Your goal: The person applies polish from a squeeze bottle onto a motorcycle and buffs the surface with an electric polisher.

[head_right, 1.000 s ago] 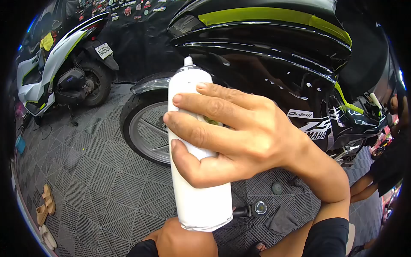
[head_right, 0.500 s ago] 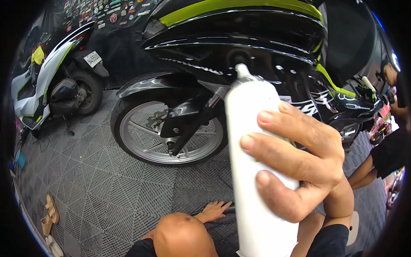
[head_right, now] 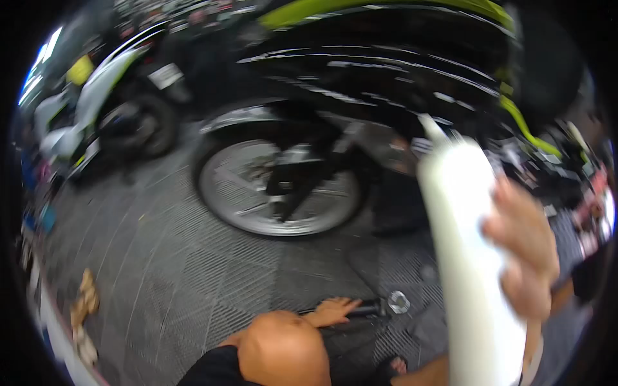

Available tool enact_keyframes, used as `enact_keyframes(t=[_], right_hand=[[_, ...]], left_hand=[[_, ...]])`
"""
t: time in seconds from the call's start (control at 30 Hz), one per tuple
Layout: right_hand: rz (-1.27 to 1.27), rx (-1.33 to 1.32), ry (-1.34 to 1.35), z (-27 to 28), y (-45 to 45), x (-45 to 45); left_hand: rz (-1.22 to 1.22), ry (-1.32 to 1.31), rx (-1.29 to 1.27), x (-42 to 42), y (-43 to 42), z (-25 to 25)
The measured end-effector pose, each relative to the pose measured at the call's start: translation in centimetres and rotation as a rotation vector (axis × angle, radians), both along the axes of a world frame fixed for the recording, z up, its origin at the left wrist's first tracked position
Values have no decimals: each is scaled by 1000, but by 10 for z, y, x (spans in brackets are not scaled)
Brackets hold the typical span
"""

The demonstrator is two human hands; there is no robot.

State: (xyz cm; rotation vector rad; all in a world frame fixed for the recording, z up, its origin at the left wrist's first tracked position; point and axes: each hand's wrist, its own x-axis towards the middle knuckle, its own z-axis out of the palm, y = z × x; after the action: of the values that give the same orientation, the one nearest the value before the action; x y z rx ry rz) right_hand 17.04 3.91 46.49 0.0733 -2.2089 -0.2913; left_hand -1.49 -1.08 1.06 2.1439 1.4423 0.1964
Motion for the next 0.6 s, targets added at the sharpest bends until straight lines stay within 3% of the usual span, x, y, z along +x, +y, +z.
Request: enact_keyframes(t=[0.03, 0.07, 0.1, 0.2, 0.23, 0.33, 0.6], right_hand=[[-7, -89, -73, -11, 1, 13], [-5, -165, -211, -19, -5, 17], [7, -221, -365, -26, -10, 19], [172, -151, -771, -43, -1, 11], [301, 45, -719, -46, 4, -13], [301, -4, -927, -71, 29, -11], [403, 3, -551, -106, 40, -34]], left_hand=[[11, -35, 178, 5, 4, -64], [3, -81, 165, 5, 11, -75], [145, -76, 250, 17, 5, -98], [166, -140, 257, 27, -22, -79], [179, -148, 251, 23, -26, -74], [209, -160, 242, 20, -34, -60], [382, -101, 198, -39, -68, -46]])
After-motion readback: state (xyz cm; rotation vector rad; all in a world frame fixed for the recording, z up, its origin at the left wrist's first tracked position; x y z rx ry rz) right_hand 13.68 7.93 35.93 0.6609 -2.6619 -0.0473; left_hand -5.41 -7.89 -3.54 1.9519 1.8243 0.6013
